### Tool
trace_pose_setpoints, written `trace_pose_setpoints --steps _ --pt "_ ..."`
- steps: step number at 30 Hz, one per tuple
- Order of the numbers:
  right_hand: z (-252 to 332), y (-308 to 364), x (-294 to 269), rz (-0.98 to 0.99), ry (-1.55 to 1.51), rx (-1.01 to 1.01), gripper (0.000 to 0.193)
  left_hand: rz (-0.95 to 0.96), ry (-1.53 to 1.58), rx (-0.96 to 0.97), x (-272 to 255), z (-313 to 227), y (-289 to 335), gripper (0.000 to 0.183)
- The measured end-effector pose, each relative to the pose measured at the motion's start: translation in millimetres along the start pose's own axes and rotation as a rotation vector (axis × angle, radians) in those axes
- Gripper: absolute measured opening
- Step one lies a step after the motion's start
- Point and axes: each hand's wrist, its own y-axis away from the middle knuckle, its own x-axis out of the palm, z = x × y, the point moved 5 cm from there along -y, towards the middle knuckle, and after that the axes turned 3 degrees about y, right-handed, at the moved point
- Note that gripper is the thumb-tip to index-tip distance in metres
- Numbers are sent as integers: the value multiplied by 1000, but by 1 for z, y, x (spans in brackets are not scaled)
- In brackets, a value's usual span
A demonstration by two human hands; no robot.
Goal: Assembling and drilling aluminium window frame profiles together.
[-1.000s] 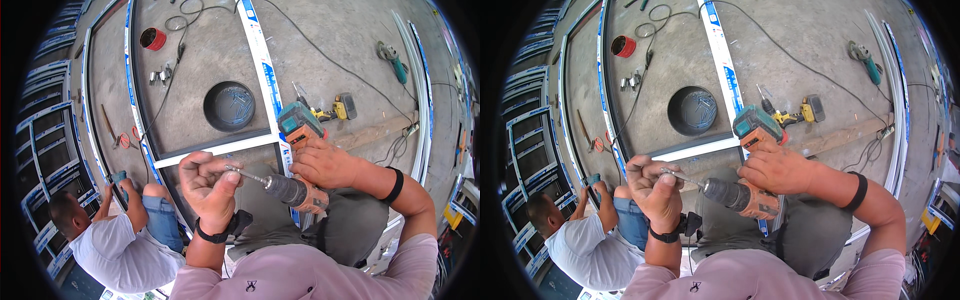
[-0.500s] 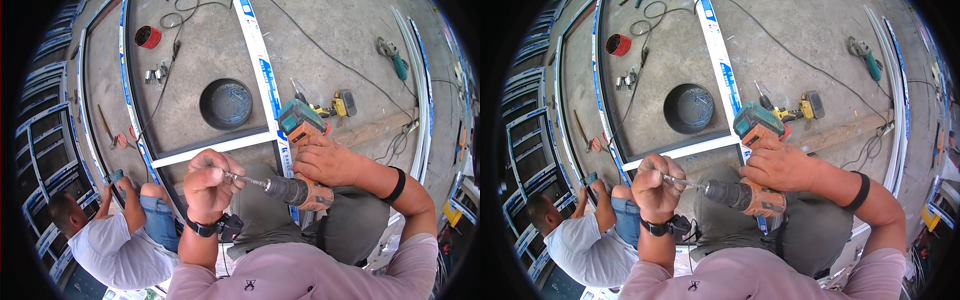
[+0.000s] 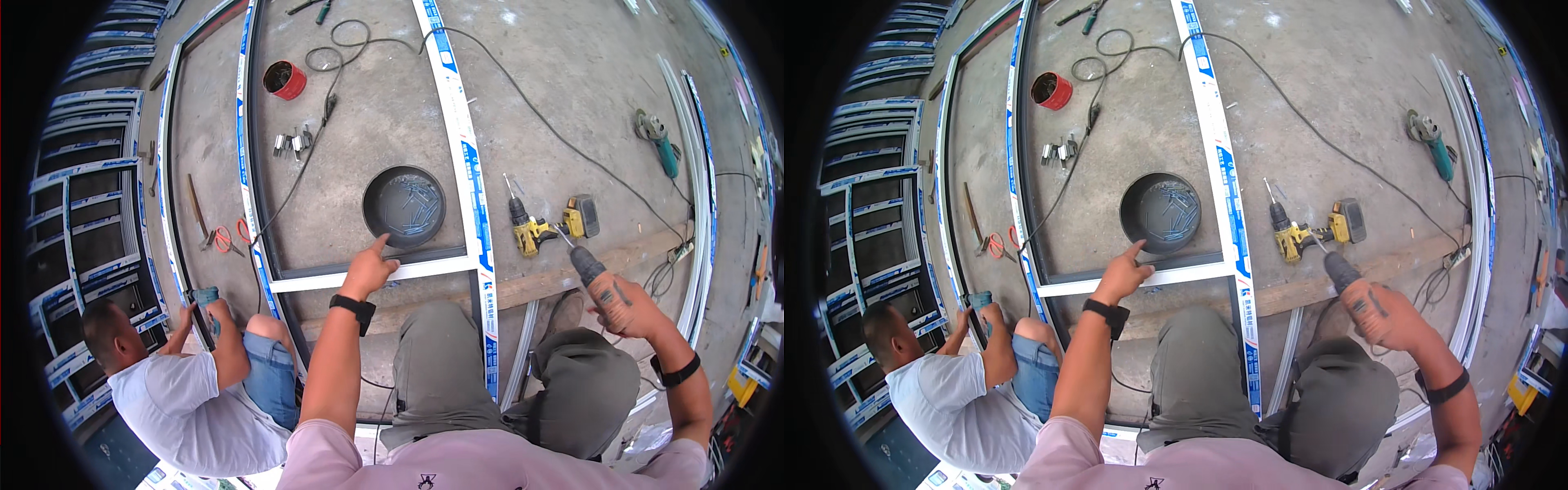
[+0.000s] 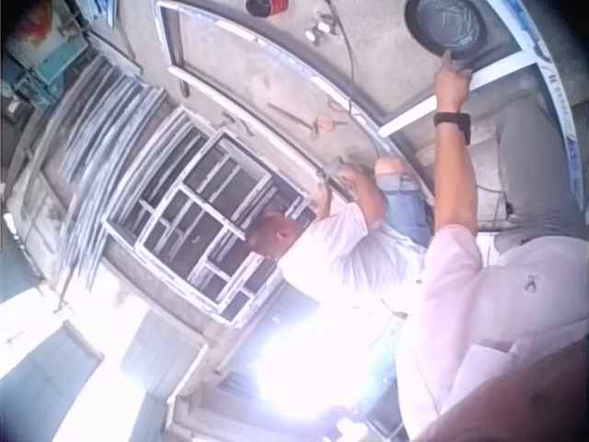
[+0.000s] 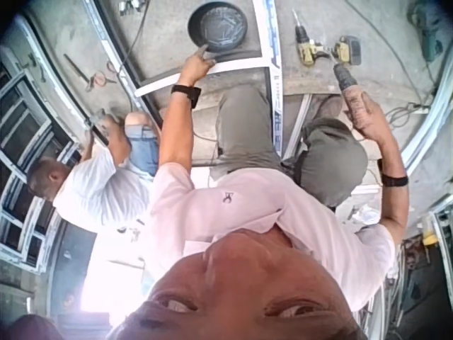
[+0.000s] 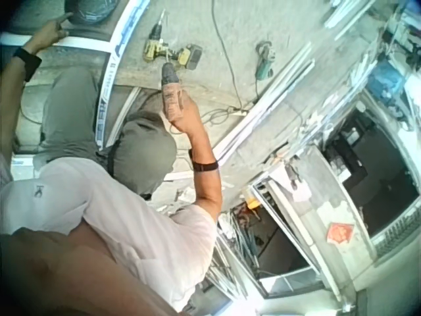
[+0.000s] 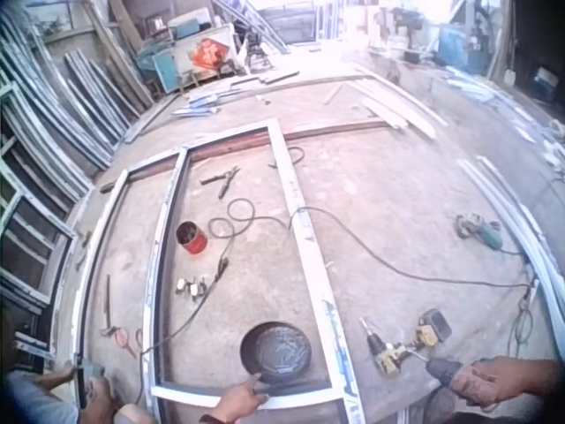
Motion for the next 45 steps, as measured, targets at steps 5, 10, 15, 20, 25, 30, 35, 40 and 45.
trace_pose_setpoints --steps 5,10,15,20,25,30,35,40,45 --pt "-78 28 20 -313 114 287 44 18 -80 -160 30 -3 -23 57" --pt "-104 36 48 -353 49 400 40 -208 -201 87 13 14 -32 44" --pt "-137 19 70 -423 4 369 36 -218 -77 55 19 20 -36 42" --pt "-150 12 72 -341 15 384 37 -224 -26 10 1 -29 -27 33" --pt "-164 4 73 -308 49 383 38 -307 91 80 -4 -45 -16 27" --pt "-163 0 72 -250 71 385 33 -360 -26 61 6 -47 2 22" --pt "-160 -5 69 -258 96 331 32 -365 -18 -18 18 -50 27 28" --pt "-160 -7 70 -188 134 316 29 -426 -38 -15 26 -54 30 30" --pt "-168 -1 77 -212 187 181 26 -449 -101 -36 35 -46 -2 38"
